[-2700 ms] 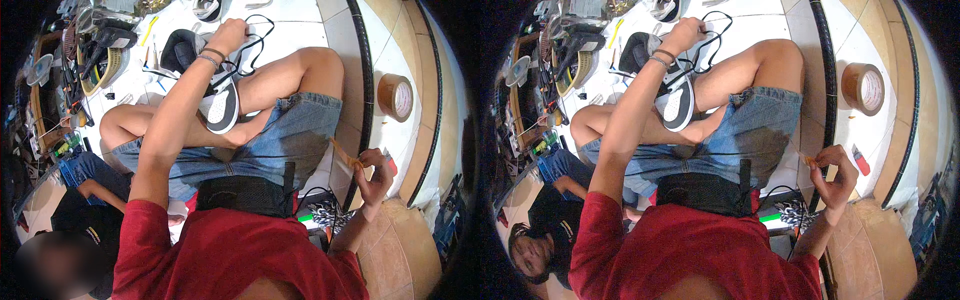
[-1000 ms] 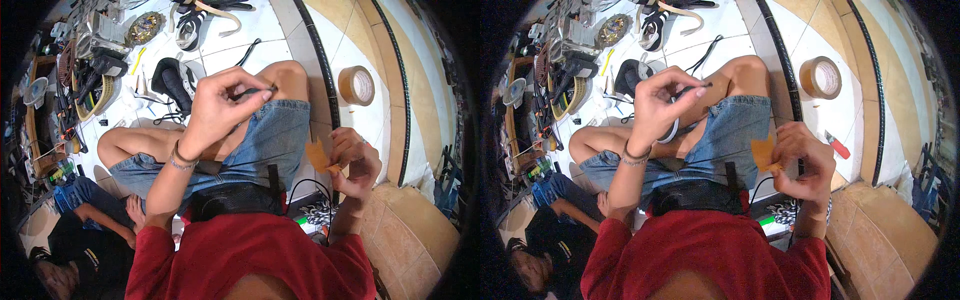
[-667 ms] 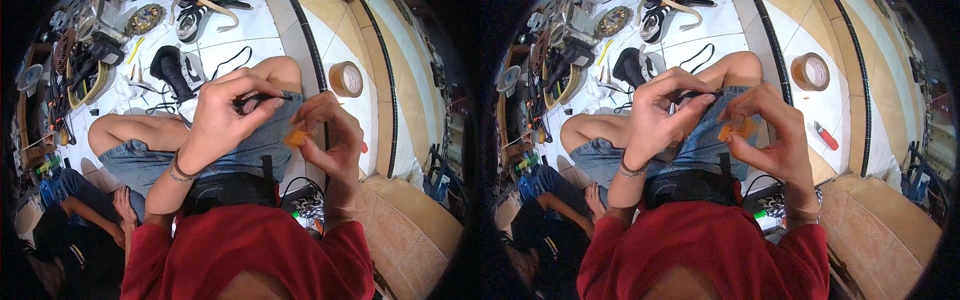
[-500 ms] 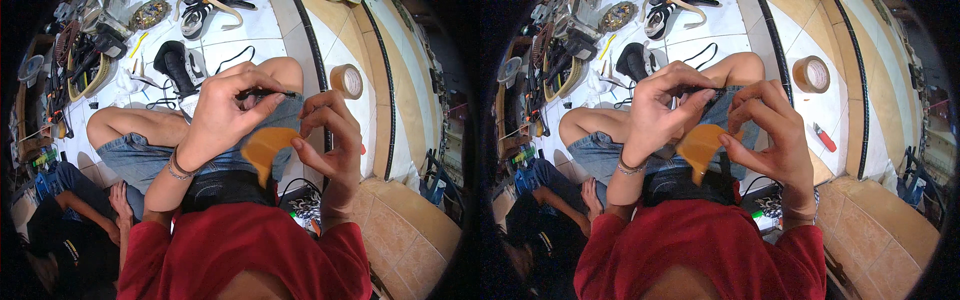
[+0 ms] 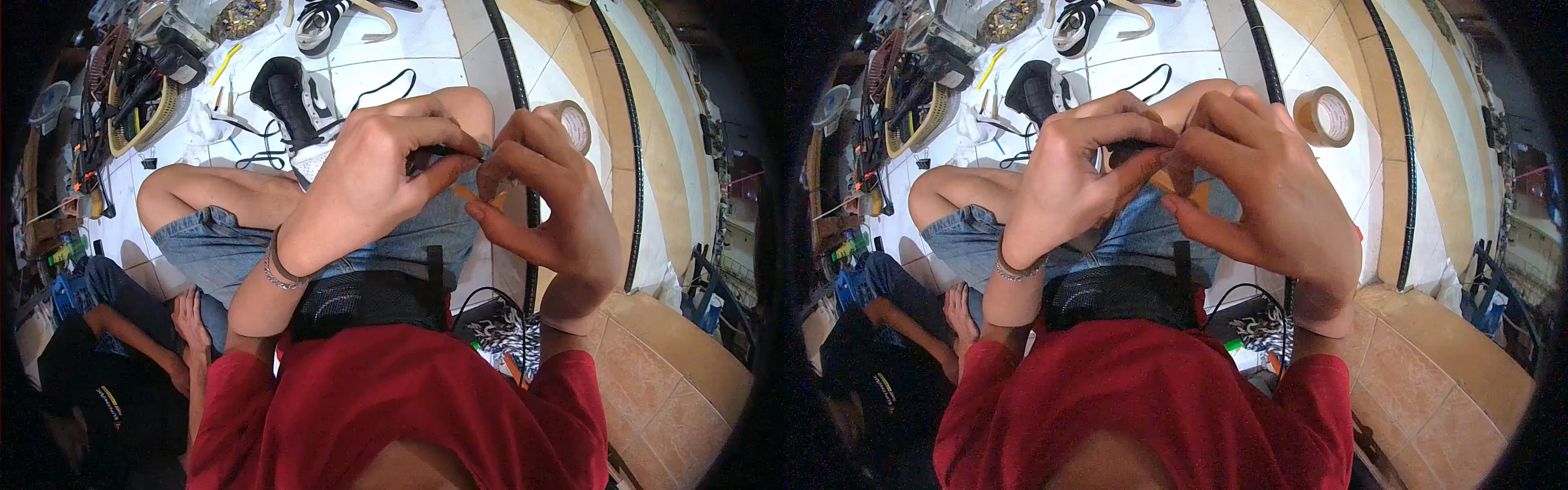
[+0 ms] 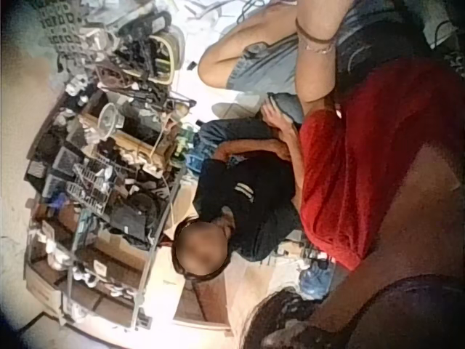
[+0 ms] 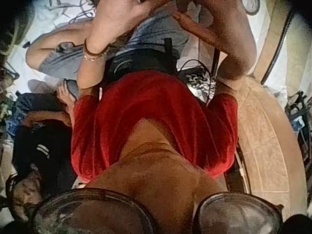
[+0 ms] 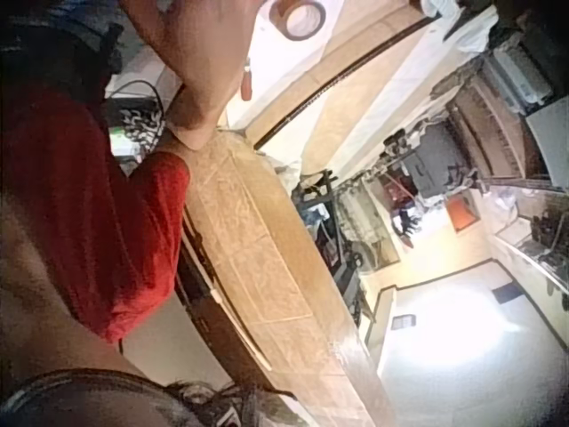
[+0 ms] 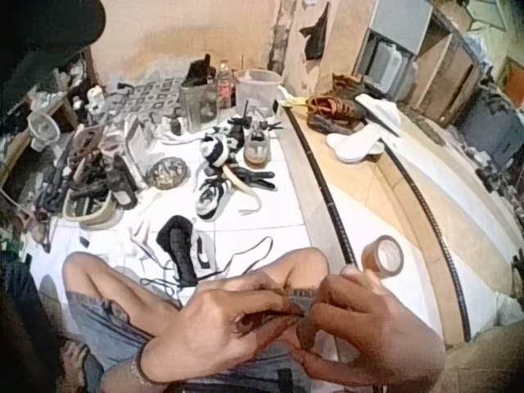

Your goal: Replacing and securing the lace or aglet on a sneaker using tape and a knife.

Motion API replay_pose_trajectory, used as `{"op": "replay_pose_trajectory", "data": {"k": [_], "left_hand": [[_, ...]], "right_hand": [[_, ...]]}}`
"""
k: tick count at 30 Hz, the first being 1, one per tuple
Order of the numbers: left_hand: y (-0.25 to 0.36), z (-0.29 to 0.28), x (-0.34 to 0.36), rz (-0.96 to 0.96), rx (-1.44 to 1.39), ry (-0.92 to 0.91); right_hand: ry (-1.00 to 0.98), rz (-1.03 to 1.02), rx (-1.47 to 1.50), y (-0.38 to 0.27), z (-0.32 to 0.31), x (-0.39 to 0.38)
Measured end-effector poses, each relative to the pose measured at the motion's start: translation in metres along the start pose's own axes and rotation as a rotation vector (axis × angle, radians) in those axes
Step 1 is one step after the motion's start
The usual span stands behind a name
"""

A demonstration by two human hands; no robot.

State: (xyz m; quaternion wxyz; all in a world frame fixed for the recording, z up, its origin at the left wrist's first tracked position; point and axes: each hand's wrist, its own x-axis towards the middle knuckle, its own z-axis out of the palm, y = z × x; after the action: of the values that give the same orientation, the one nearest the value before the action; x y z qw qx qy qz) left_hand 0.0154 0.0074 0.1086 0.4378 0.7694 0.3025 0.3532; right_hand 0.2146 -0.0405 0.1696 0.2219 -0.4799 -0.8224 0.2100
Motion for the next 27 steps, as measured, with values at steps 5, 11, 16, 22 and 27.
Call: {"op": "replay_pose_trajectory", "data": {"k": [5, 11, 16, 22, 27], "left_hand": [[0.0, -0.002, -0.002, -0.041, -0.067, -0.048], [0.0, -0.003, -0.003, -0.086, -0.116, -0.077], [0.0, -0.003, -0.006, -0.137, -0.174, -0.068], [0.007, -0.01, -0.006, -0.255, -0.254, -0.106], [0.001, -0.01, -0.01, -0.312, -0.347, -0.134]], "right_hand": [[0.003, -0.053, -0.076, -0.005, 0.0, 0.007], [-0.024, -0.03, -0.205, -0.004, 0.001, 0.009], [0.012, -0.02, -0.248, -0.005, 0.004, 0.012], [0.019, 0.0, -0.249, -0.005, 0.008, 0.014], [0.033, -0.011, -0.249, -0.006, 0.01, 0.016]]}}
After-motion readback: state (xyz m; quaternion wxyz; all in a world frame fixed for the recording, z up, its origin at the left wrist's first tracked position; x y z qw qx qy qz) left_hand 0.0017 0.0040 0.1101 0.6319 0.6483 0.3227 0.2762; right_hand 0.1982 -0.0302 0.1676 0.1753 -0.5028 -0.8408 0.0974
